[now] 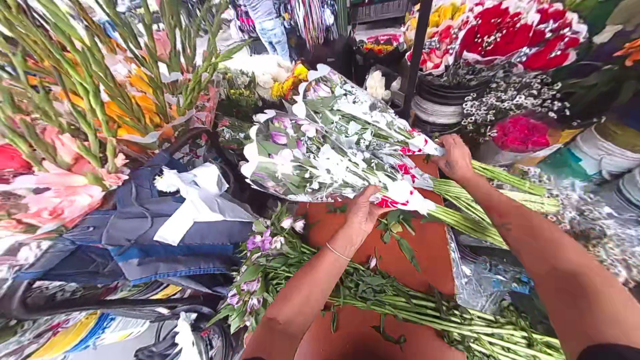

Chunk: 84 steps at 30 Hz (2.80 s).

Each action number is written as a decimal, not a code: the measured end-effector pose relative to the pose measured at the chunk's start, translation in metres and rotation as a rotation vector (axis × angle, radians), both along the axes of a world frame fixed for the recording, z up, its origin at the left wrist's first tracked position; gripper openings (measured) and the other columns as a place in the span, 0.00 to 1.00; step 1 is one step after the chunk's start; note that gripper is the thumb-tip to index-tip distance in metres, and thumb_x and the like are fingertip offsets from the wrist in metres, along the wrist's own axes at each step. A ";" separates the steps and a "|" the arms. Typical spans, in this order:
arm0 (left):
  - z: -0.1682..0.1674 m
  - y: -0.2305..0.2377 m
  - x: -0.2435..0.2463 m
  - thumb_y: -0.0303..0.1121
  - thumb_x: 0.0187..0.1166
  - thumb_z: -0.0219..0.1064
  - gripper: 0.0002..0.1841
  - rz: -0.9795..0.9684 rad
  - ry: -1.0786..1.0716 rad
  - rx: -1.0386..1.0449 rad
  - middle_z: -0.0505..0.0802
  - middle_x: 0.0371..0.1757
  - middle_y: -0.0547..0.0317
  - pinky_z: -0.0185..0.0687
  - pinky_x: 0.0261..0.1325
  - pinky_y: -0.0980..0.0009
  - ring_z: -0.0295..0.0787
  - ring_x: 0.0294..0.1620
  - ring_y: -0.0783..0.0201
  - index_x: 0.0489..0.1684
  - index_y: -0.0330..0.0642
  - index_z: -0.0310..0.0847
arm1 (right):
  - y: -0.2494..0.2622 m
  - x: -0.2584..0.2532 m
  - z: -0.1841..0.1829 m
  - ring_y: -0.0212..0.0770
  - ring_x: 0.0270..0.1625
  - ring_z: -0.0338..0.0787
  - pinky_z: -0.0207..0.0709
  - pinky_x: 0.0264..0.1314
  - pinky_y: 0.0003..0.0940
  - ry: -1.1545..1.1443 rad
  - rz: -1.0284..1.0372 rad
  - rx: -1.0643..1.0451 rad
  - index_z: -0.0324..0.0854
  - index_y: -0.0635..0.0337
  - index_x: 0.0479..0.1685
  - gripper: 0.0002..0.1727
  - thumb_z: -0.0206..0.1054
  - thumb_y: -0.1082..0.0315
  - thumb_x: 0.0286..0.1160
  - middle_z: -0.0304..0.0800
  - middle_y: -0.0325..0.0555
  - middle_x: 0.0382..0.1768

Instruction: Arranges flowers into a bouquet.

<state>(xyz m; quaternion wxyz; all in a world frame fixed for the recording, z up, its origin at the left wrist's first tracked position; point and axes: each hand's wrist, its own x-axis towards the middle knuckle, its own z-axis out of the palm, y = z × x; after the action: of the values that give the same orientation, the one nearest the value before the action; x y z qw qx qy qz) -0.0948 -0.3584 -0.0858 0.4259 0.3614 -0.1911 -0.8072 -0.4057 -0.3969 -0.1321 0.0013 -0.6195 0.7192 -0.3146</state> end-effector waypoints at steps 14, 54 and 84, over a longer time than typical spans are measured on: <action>-0.102 -0.041 0.002 0.29 0.82 0.60 0.24 0.030 -0.217 0.259 0.80 0.64 0.36 0.87 0.52 0.52 0.85 0.51 0.47 0.77 0.36 0.64 | 0.011 -0.019 -0.025 0.69 0.60 0.89 0.78 0.68 0.67 -0.115 0.136 0.072 0.80 0.75 0.64 0.20 0.69 0.73 0.77 0.88 0.72 0.57; -0.002 0.269 0.152 0.39 0.73 0.79 0.36 -1.334 -0.317 -1.246 0.86 0.70 0.42 0.91 0.59 0.65 0.94 0.54 0.60 0.79 0.32 0.70 | 0.475 0.323 0.075 0.17 0.13 0.65 0.61 0.18 0.14 -1.602 0.242 -0.289 0.79 0.43 0.18 0.14 0.63 0.60 0.76 0.68 0.20 0.12; -0.002 0.374 0.172 0.38 0.75 0.71 0.10 -0.552 -0.556 -1.737 0.96 0.36 0.60 0.80 0.61 0.49 0.92 0.42 0.61 0.35 0.43 0.95 | 0.557 0.327 0.051 0.17 0.11 0.60 0.53 0.15 0.15 -1.593 0.341 -0.035 0.75 0.41 0.21 0.16 0.54 0.64 0.81 0.66 0.20 0.11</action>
<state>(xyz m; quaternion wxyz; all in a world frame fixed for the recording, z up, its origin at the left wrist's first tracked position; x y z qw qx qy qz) 0.0775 0.0157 -0.0878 0.2794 0.0398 -0.8970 -0.3403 -0.0790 0.1604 -0.0813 0.5508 -0.3106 0.3932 -0.6675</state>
